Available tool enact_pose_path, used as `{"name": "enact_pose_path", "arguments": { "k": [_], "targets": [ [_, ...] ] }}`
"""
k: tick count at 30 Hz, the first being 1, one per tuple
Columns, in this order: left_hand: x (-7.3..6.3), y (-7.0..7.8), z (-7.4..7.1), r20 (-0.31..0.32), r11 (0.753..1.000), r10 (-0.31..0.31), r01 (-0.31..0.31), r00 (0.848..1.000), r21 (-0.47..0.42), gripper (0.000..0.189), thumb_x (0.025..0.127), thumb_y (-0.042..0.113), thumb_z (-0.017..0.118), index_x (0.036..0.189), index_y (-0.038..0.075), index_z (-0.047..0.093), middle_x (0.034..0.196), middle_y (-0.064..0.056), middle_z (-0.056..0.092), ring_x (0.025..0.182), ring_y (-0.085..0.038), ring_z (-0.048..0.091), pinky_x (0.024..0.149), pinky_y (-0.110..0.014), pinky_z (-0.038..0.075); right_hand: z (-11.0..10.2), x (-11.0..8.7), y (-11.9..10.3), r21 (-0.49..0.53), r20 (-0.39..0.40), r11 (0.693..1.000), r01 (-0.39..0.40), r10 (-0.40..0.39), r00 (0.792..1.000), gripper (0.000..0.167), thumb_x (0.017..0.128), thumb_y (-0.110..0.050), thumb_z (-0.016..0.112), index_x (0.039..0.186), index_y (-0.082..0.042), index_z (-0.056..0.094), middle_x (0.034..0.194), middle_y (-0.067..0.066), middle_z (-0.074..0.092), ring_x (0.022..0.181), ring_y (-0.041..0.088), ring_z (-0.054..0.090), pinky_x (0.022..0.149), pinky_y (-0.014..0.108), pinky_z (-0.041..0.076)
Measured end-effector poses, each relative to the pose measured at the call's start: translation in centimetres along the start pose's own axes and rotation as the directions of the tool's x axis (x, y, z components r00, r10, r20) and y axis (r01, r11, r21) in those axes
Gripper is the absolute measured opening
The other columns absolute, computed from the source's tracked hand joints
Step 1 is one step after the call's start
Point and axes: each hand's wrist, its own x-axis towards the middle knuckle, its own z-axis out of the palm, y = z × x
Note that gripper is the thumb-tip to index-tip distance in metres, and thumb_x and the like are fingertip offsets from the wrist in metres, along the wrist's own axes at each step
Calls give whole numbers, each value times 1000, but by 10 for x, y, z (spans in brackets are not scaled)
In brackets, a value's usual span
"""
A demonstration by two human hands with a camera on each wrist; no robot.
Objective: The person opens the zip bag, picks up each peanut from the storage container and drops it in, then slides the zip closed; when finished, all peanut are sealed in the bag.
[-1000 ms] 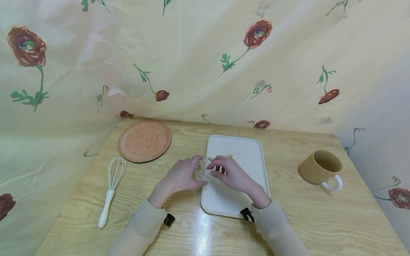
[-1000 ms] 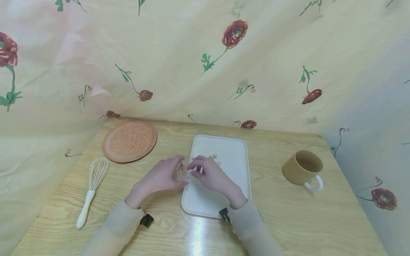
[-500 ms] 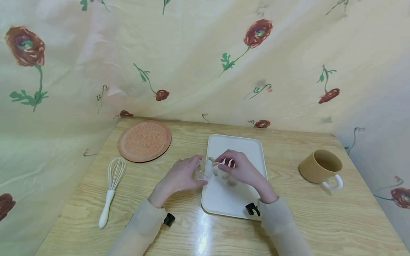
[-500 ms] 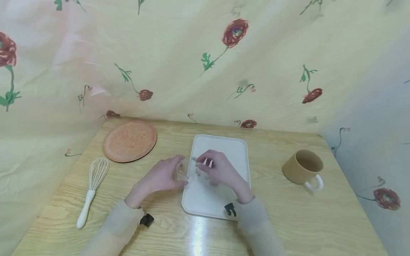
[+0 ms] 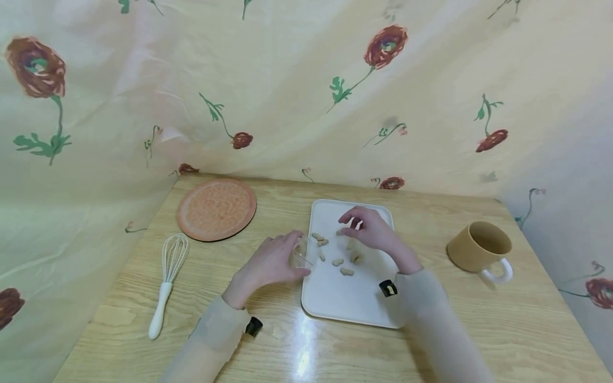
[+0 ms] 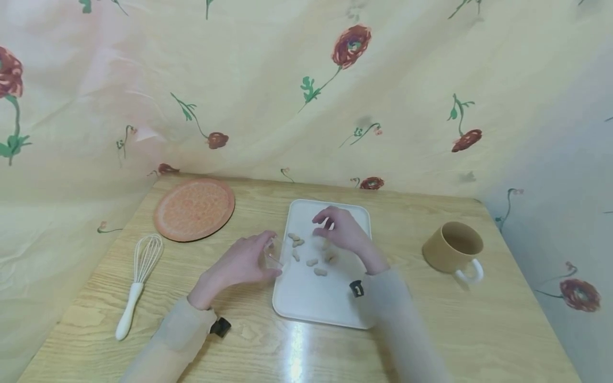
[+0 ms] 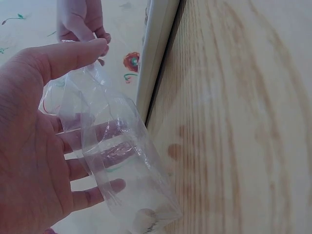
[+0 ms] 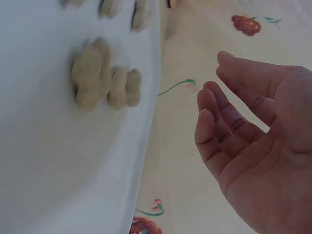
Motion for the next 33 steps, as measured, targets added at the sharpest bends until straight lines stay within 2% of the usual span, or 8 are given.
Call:
{"name": "enact_pose_path", "arguments": {
  "k": [6, 14, 23, 33],
  "targets": [
    [0, 0, 0, 0, 1000, -3, 3, 1000, -2, 81, 80, 50, 77, 144, 12, 44, 123, -4, 66, 113, -24, 60, 99, -51, 41, -2, 8, 16, -57, 90, 995, -84, 89, 992, 19, 87, 0, 74, 104, 5, 71, 95, 13, 68, 82, 25, 61, 74, 36, 51],
    [0, 1, 0, 0, 1000, -2, 2, 1000, -4, 83, 80, 51, 77, 145, 11, 43, 123, -4, 66, 114, -24, 60, 99, -53, 41, 2, 15, 31, -89, 200, 984, -154, 169, 965, 20, 88, 0, 72, 107, 4, 71, 98, 13, 68, 85, 26, 61, 78, 37, 50],
    [0, 1, 0, 4, 1000, -18, 18, 1000, 7, 84, 81, 52, 76, 146, 12, 42, 124, -3, 66, 115, -23, 60, 101, -53, 40, 9, 20, 37, -102, 228, 978, -181, 200, 953, 16, 88, 2, 71, 104, 0, 72, 96, 11, 67, 86, 24, 58, 77, 37, 50],
    [0, 2, -1, -3, 1000, -15, 15, 1000, -1, 84, 80, 51, 77, 146, 12, 43, 124, -4, 66, 115, -24, 60, 100, -53, 40, 13, 23, 41, -127, 222, 980, -156, 181, 958, 15, 87, 4, 70, 101, -1, 73, 92, 8, 68, 82, 21, 59, 76, 36, 51]
  ]
}}
